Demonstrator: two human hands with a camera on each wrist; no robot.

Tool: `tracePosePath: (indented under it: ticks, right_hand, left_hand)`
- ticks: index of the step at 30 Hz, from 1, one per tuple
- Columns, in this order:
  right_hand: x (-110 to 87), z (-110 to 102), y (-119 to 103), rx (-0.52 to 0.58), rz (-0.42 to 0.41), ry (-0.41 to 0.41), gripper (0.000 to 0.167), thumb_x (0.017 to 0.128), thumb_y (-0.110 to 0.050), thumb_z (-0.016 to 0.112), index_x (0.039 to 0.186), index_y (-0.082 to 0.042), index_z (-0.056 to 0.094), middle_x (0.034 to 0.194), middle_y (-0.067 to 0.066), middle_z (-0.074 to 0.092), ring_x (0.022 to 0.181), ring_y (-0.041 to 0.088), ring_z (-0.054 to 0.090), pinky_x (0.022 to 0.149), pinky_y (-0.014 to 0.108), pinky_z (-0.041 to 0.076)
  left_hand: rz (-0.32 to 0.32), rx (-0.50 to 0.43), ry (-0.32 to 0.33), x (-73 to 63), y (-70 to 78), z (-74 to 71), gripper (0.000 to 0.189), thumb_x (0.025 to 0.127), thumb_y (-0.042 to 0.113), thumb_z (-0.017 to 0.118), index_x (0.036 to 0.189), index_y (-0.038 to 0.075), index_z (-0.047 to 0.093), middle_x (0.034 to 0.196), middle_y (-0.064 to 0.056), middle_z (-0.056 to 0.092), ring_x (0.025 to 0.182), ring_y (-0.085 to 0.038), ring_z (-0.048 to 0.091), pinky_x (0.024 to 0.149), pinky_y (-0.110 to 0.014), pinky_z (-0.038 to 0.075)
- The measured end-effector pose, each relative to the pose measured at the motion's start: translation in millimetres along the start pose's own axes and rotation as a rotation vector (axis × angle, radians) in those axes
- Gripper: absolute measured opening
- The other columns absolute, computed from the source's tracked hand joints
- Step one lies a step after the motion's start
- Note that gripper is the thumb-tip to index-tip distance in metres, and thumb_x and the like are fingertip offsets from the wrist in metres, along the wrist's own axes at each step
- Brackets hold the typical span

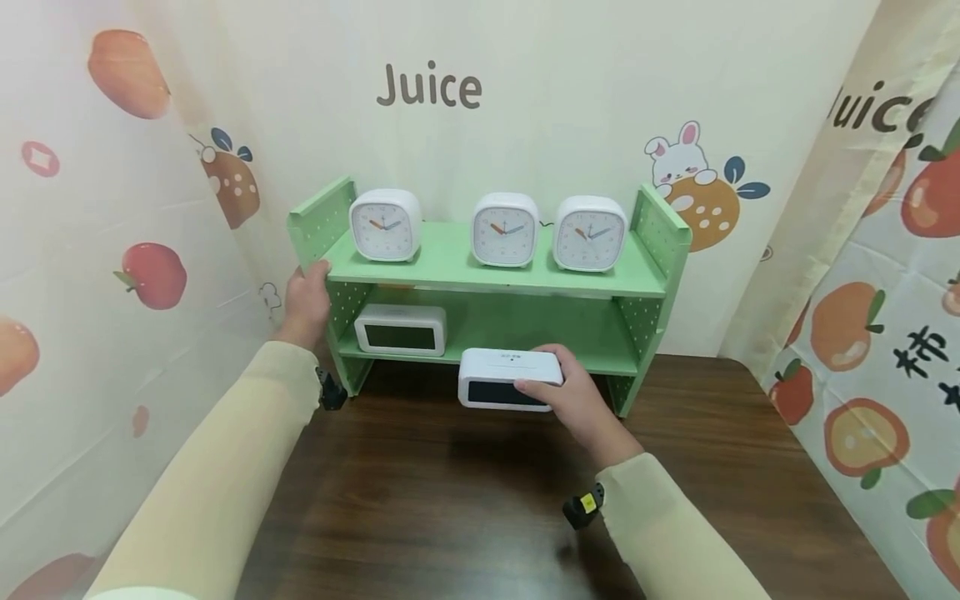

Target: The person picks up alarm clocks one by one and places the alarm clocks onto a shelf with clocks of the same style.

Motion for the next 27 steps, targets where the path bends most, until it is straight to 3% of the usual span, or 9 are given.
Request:
tracePosePath:
  ticks: [8, 13, 21, 27]
  right_hand:
    - [13.5, -28.3, -16.6, 0.026, -0.053, 0.005, 0.052, 0.099, -0.021, 0.072, 0.138, -0.003, 0.044, 0.137, 0.010, 0.055, 0.121, 0.022, 0.052, 0.099, 0.028, 0.042]
    - [19.9, -42.6, -19.9, -0.027, -0.023, 0.016, 0.058, 0.098, -0.025, 0.073, 0.141, -0.003, 0.042, 0.138, 0.011, 0.053, 0.120, 0.023, 0.051, 0.099, 0.031, 0.040]
    - [24.8, -53.5, -17.2, -0.091, 0.026, 0.018, 0.068, 0.099, -0.032, 0.072, 0.148, -0.001, 0.037, 0.144, 0.016, 0.048, 0.125, 0.026, 0.047, 0.106, 0.043, 0.035]
    - [32.4, -56.5, -15.3, -0.049, 0.000, 0.026, 0.070, 0.100, -0.028, 0.070, 0.152, 0.001, 0.032, 0.148, 0.016, 0.044, 0.127, 0.025, 0.044, 0.108, 0.038, 0.035]
  left_hand:
    - [0.005, 0.014, 0.010, 0.4, 0.2, 0.5, 0.064, 0.103, 0.052, 0.031, 0.154, 0.015, 0.041, 0.147, -0.012, 0.048, 0.128, -0.030, 0.046, 0.110, -0.049, 0.036]
    - [0.014, 0.010, 0.010, 0.0, 1.1, 1.1, 0.062, 0.103, 0.050, 0.032, 0.153, 0.014, 0.042, 0.145, -0.012, 0.048, 0.127, -0.030, 0.046, 0.110, -0.049, 0.036]
    - [0.013, 0.007, 0.005, -1.4, 1.5, 2.2, 0.063, 0.102, 0.050, 0.032, 0.154, 0.015, 0.041, 0.147, -0.012, 0.048, 0.129, -0.032, 0.046, 0.110, -0.050, 0.037]
    - [0.021, 0.013, 0.011, -1.2, 1.4, 1.5, 0.063, 0.103, 0.049, 0.033, 0.154, 0.014, 0.041, 0.147, -0.013, 0.048, 0.129, -0.032, 0.046, 0.110, -0.050, 0.037]
Point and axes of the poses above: each hand's wrist, its own x-axis towards the middle knuckle, its own z-axis out of the palm, y = z × x, the point moved 3 cm from there along x, towards the middle knuckle
